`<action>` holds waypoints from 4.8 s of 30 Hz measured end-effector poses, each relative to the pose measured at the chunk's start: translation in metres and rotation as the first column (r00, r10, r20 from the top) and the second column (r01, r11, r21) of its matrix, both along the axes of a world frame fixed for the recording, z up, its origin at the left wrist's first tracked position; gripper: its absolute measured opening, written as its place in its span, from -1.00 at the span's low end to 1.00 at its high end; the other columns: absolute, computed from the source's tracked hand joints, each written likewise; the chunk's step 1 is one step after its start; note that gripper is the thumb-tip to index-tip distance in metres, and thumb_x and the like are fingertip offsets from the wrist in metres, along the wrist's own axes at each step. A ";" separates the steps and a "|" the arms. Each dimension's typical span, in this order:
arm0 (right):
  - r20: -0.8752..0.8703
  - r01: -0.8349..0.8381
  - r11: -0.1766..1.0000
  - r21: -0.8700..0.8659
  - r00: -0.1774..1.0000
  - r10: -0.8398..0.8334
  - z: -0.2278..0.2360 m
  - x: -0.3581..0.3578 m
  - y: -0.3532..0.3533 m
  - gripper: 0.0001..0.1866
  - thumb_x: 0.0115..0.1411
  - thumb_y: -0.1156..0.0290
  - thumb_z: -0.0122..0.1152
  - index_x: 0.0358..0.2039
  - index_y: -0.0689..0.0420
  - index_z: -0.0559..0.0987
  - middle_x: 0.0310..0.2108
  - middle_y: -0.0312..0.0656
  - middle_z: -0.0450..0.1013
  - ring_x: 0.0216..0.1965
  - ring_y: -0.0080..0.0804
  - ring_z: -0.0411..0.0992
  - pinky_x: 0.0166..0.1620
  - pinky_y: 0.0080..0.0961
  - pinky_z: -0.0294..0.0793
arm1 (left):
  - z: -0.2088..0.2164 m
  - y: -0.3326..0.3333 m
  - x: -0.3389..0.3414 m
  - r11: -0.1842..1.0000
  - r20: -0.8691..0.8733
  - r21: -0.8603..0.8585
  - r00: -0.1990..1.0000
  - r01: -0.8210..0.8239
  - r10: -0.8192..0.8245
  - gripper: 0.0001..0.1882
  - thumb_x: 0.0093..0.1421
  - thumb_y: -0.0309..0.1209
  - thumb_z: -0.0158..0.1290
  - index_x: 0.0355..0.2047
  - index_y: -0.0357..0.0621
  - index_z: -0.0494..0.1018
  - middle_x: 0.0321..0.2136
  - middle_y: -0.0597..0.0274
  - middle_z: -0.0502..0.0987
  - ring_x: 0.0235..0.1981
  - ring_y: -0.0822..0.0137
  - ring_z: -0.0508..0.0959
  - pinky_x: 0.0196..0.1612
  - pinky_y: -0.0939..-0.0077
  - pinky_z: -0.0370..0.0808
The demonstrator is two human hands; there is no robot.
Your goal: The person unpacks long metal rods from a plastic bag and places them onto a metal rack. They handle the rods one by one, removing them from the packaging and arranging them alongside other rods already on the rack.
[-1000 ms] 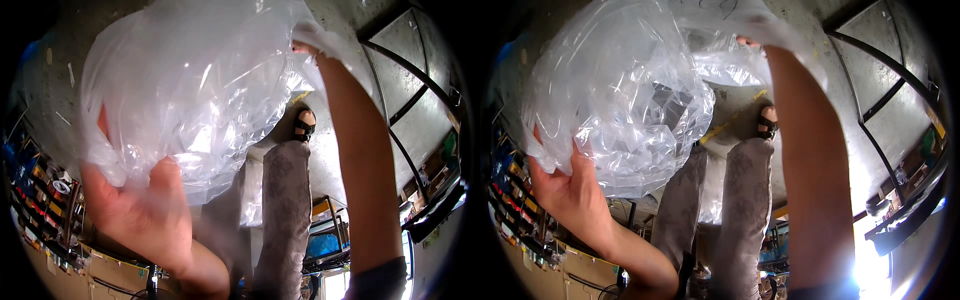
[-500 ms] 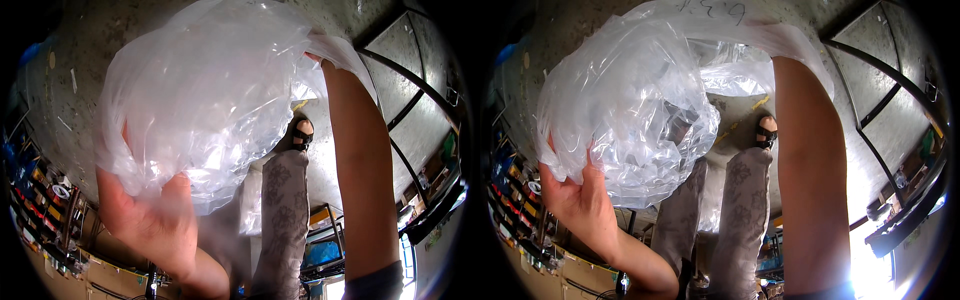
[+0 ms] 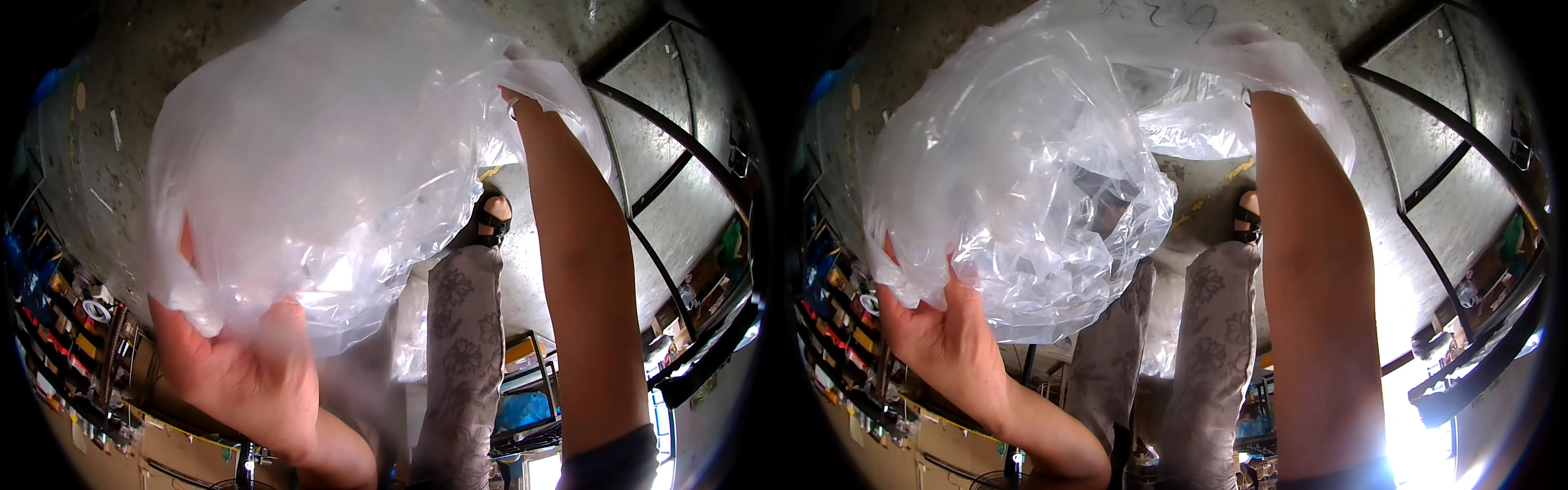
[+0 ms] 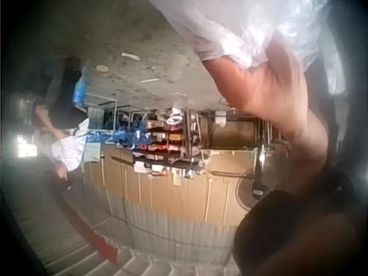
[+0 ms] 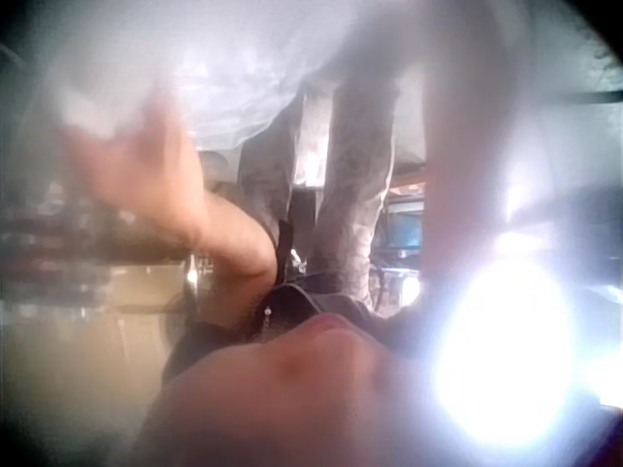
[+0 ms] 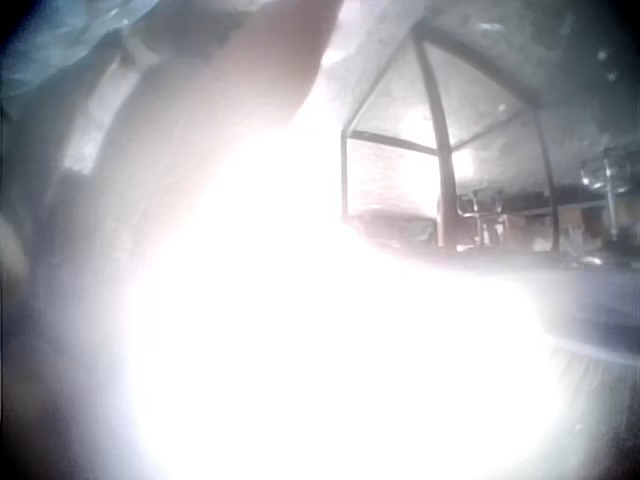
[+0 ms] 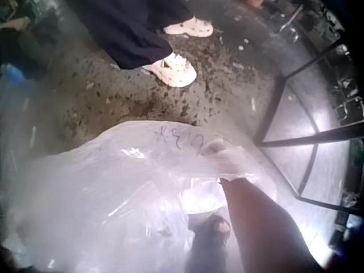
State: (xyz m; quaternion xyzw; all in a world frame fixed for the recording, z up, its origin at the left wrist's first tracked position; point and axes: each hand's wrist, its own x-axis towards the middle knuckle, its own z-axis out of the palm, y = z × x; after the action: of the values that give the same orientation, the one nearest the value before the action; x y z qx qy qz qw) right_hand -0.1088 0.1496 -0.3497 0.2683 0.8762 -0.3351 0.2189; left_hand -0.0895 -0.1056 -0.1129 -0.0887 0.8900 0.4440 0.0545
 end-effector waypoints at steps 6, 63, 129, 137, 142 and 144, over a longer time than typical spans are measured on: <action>-0.158 -0.444 0.824 0.353 0.840 0.520 -0.100 0.011 -0.044 -0.72 -0.01 0.11 0.13 -0.31 -0.05 0.50 -0.42 -0.25 0.46 -0.43 -0.40 0.39 -0.42 -0.41 0.36 | -0.006 0.004 -0.002 0.996 -0.031 0.079 0.999 0.042 -0.040 -0.48 0.03 -0.70 0.04 0.04 -0.40 0.22 -0.07 -0.02 0.39 -0.10 0.27 0.43 -0.02 0.43 0.38; -0.135 -0.214 0.976 -0.030 0.969 0.208 0.029 0.042 -0.022 -0.80 -0.04 0.41 0.17 -0.35 0.15 0.53 -0.47 -0.17 0.46 -0.44 -0.44 0.41 -0.38 -0.47 0.39 | -0.008 0.026 0.028 0.973 -0.053 0.229 0.998 -0.002 0.015 -0.55 0.06 -0.64 0.04 -0.01 -0.45 0.26 -0.09 0.00 0.40 -0.12 0.29 0.43 -0.01 0.46 0.34; 0.196 -0.249 0.968 -0.035 0.948 0.251 0.349 0.156 -0.079 0.17 -0.40 0.24 0.53 0.21 -0.13 -0.02 0.19 0.31 -0.15 -0.16 0.16 0.40 -0.18 -0.15 0.47 | 0.105 -0.034 0.124 0.998 0.439 0.060 0.897 0.013 -0.039 -0.68 -0.09 -0.63 0.09 -0.25 -0.27 0.43 -0.35 0.27 0.51 -0.30 0.39 0.49 -0.21 0.47 0.40; 0.079 -0.336 0.937 0.093 0.941 0.330 0.395 0.136 -0.081 -0.09 -0.20 0.25 0.41 0.17 -0.06 0.12 0.14 0.15 0.06 -0.18 0.03 0.41 -0.20 -0.23 0.47 | 0.114 -0.041 0.085 0.998 0.155 -0.066 0.988 0.024 -0.014 -0.72 -0.09 -0.63 0.01 -0.29 -0.28 0.45 -0.44 0.19 0.53 -0.41 0.44 0.48 -0.27 0.53 0.39; -0.385 -0.140 0.985 -0.098 0.918 0.093 0.386 0.157 -0.048 -0.52 -0.16 0.36 0.34 -0.18 0.16 0.46 -0.21 -0.08 0.40 -0.14 -0.13 0.37 -0.11 -0.36 0.39 | 0.186 -0.008 0.082 0.939 0.406 0.344 0.905 -0.021 -0.129 -0.69 -0.02 -0.60 0.05 -0.20 -0.34 0.41 -0.32 0.26 0.48 -0.33 0.45 0.43 -0.19 0.58 0.34; -0.467 0.088 0.996 -0.024 0.880 -0.089 0.402 0.162 -0.045 -0.49 -0.17 0.35 0.33 -0.14 0.15 0.44 -0.18 -0.08 0.38 -0.13 -0.10 0.35 -0.10 -0.33 0.39 | 0.190 -0.011 0.087 0.943 0.363 0.331 0.921 0.013 -0.140 -0.70 0.00 -0.60 0.06 -0.19 -0.34 0.41 -0.32 0.26 0.48 -0.33 0.47 0.43 -0.20 0.60 0.34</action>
State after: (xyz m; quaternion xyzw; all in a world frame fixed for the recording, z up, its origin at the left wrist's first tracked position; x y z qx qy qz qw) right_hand 0.0532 0.1047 0.0525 0.2191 0.8897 -0.4003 -0.0137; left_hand -0.0021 -0.1166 0.0770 -0.1278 0.7804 0.5551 0.2578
